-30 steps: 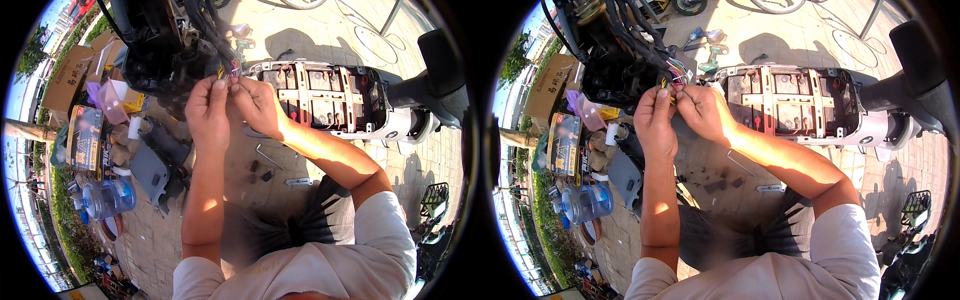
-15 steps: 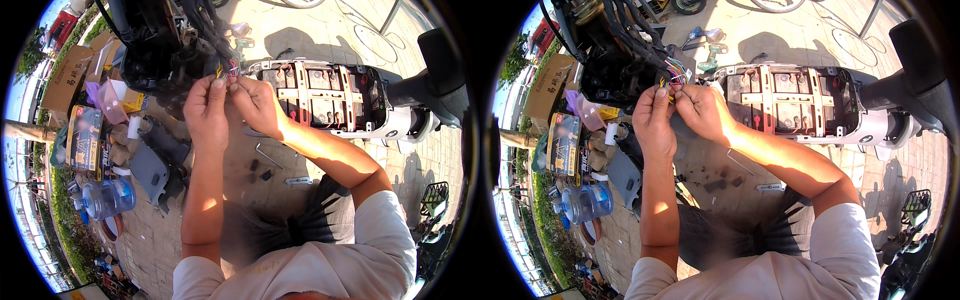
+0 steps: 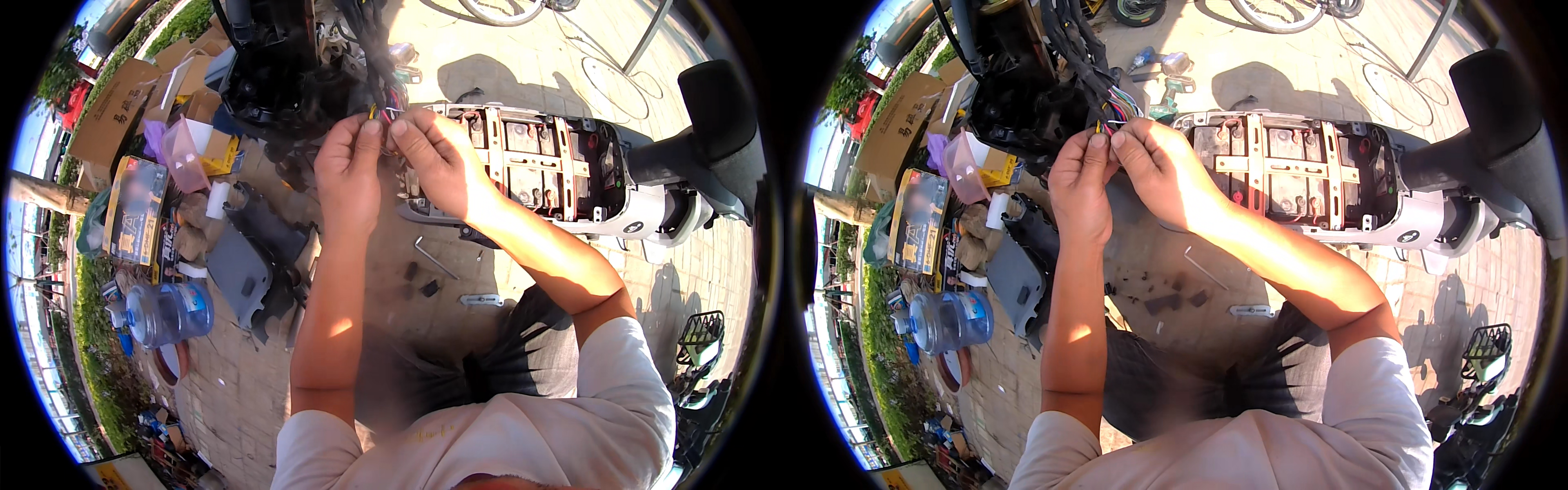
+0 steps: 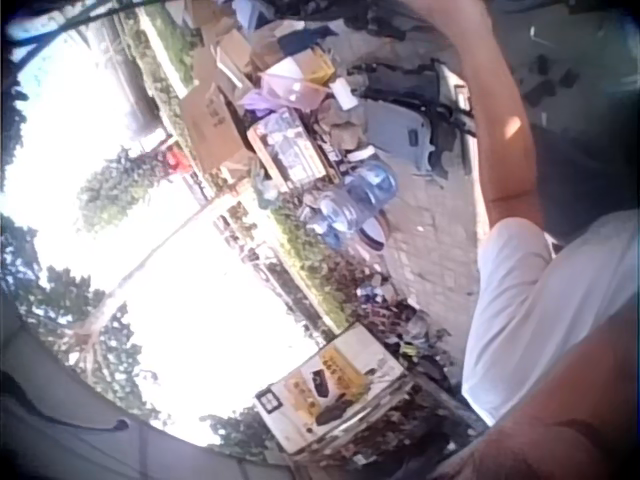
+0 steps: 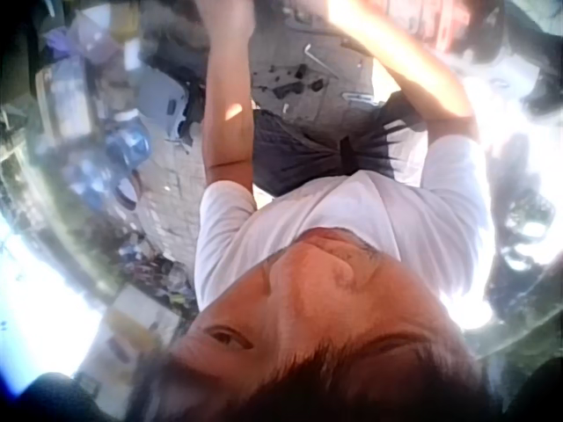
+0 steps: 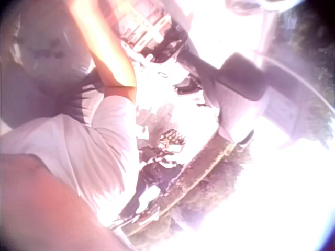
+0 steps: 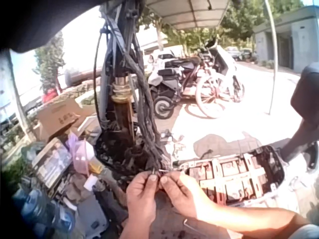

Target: The person repairs electrical wiring on a scooter by stripping insulation from wires and twisting them together. They work on a bundle of multi-colored wires near the scooter's battery compartment, using their hands to manipulate the strands and secure the connections.

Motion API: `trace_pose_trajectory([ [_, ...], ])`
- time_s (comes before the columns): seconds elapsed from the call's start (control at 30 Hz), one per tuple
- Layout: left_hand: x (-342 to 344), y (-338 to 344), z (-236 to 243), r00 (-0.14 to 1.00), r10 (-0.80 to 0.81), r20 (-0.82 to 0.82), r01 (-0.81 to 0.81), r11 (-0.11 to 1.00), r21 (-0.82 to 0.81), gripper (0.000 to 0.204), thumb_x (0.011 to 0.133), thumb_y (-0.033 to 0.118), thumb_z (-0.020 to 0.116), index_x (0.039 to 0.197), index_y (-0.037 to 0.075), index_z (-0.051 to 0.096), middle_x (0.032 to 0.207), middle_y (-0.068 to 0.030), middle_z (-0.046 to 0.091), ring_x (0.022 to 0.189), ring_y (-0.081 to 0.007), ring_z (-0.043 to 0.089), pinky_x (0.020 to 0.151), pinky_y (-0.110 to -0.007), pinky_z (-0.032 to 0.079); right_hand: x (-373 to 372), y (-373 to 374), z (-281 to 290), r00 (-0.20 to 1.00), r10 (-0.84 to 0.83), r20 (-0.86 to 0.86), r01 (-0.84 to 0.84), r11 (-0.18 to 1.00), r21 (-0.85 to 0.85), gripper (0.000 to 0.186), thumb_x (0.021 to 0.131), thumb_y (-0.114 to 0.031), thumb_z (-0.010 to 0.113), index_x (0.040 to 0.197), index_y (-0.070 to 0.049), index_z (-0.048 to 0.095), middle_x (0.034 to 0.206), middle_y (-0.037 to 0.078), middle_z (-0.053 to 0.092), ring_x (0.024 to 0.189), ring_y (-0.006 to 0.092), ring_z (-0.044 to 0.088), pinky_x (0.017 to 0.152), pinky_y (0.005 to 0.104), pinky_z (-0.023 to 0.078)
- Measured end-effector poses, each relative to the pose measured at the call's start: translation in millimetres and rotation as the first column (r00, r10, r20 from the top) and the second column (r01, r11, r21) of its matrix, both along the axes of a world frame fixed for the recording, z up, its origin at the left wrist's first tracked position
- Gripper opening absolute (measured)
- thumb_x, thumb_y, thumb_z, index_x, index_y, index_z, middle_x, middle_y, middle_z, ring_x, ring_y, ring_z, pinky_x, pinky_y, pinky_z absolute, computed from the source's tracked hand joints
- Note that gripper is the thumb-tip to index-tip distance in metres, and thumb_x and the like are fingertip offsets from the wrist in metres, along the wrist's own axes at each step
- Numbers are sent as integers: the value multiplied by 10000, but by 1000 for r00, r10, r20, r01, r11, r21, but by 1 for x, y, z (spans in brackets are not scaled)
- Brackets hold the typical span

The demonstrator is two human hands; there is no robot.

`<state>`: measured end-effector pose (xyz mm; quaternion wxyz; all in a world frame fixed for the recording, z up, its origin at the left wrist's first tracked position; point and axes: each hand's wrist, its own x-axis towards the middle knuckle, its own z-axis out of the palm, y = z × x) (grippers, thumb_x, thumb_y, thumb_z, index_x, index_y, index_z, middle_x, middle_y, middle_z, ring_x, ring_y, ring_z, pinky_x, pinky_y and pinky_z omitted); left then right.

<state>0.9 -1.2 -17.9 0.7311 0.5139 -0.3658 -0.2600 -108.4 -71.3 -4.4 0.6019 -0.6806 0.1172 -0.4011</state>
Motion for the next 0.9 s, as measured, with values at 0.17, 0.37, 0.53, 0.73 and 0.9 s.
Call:
trace_pose_trajectory([
  [0.17,3,1,-5,997,41,58,-44,997,56,200,975,144,535,1042,-30,606,889,-27,629,796,-73,566,752,-238,490,4,4,6,1000,-30,9,30,999,-10,205,979,-128,491,881,31,576,751,38,583,721,84,500,655,264,448],
  [0.37,-2,1,-1,998,59,22,-59,998,9,183,956,135,565,1018,-28,618,865,-22,648,780,-66,568,715,-219,468,5,5,10,1000,-16,9,16,1000,23,206,974,-131,503,885,38,581,746,45,597,692,87,507,632,260,449],
  [0.53,-3,3,0,999,44,-21,-44,999,-1,181,955,133,567,1038,-21,612,887,-29,652,791,-70,573,723,-221,472,-1,-3,12,987,-83,-135,65,989,-131,174,928,-121,569,886,42,608,729,70,623,655,98,533,611,255,455],
  [0.73,-3,3,4,999,28,25,-29,999,14,206,955,150,569,1070,-16,608,943,-32,641,824,-71,575,736,-218,469,-10,-8,12,975,-166,-147,139,973,-183,185,862,-137,657,907,42,641,724,87,657,623,105,589,581,265,479],
  [0.9,-5,3,4,1000,-20,17,20,1000,3,213,950,131,570,1084,-32,605,957,-37,647,852,-76,572,773,-226,462,-1,-13,4,960,-268,-84,253,955,-153,167,834,-125,668,862,36,632,713,129,662,591,169,633,554,289,490],
])
